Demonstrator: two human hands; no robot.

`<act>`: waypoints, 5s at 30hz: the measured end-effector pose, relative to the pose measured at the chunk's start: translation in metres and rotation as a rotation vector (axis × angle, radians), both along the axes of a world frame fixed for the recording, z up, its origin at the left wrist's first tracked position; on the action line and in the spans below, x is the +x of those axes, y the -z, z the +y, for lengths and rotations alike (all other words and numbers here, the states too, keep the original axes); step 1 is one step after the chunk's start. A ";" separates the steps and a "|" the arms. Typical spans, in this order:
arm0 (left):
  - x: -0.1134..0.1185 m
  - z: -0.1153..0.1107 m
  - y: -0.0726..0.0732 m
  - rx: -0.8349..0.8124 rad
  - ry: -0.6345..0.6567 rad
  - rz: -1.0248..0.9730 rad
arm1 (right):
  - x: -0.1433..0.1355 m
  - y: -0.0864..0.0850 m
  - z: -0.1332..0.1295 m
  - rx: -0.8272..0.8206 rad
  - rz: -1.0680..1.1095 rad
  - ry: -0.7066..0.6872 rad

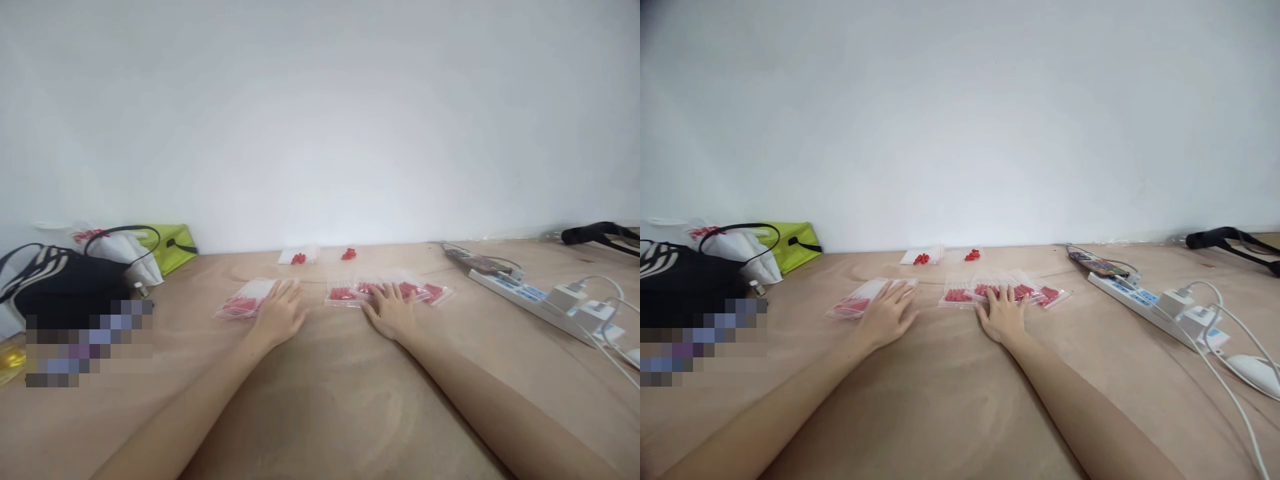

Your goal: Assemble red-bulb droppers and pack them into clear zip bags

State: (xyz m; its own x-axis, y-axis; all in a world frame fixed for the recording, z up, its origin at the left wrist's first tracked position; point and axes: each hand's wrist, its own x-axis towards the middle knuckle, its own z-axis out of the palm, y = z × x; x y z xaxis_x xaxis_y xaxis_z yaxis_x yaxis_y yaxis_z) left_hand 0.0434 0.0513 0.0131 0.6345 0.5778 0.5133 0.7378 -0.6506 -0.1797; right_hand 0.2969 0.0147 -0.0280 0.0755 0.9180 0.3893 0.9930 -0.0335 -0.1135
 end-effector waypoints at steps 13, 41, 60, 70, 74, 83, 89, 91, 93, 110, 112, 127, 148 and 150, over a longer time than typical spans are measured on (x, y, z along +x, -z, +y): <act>0.031 -0.009 0.029 -0.148 0.161 -0.294 | 0.003 -0.003 -0.021 0.262 -0.028 -0.208; 0.016 -0.027 0.027 0.238 0.522 -0.236 | -0.006 -0.006 -0.027 0.439 0.065 -0.652; 0.009 -0.022 0.022 0.316 0.541 -0.062 | -0.008 -0.009 -0.026 0.555 -0.329 -0.679; 0.009 -0.022 0.020 0.254 0.544 -0.062 | -0.061 -0.008 -0.017 0.642 -0.240 -0.747; 0.008 -0.022 0.019 0.272 0.584 -0.089 | -0.068 -0.007 -0.013 0.689 -0.315 -0.789; 0.002 -0.027 0.020 0.194 0.560 -0.112 | -0.055 -0.013 -0.022 0.751 -0.425 -0.809; 0.001 -0.026 0.024 0.155 0.537 -0.121 | -0.028 -0.012 -0.028 0.710 -0.429 -0.763; 0.001 -0.026 0.023 0.158 0.541 -0.128 | -0.020 -0.011 -0.029 0.714 -0.429 -0.745; 0.001 -0.026 0.023 0.156 0.549 -0.135 | -0.016 -0.009 -0.030 0.719 -0.419 -0.725; 0.027 -0.021 0.040 -0.226 0.206 -0.323 | -0.029 -0.010 -0.025 0.596 -0.239 -0.677; 0.029 -0.007 0.042 -0.234 0.141 -0.357 | -0.019 -0.010 -0.028 0.549 -0.234 -0.656; -0.032 -0.001 0.017 0.064 0.144 -0.077 | 0.015 -0.007 -0.045 0.250 0.036 -0.602; -0.124 0.014 0.013 -0.211 -0.218 -1.067 | 0.018 -0.018 -0.054 0.247 0.100 -0.517; -0.107 0.013 0.007 -0.256 -0.158 -1.319 | 0.019 -0.015 -0.051 0.248 0.123 -0.520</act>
State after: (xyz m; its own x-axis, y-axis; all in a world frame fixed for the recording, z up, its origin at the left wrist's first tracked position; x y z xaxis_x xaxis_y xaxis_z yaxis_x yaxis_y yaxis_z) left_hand -0.0638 0.0639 0.0066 -0.3250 0.7685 0.5512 0.3346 -0.4517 0.8271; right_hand 0.3155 -0.0367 -0.0126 -0.3024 0.7293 0.6137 0.8509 0.4968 -0.1711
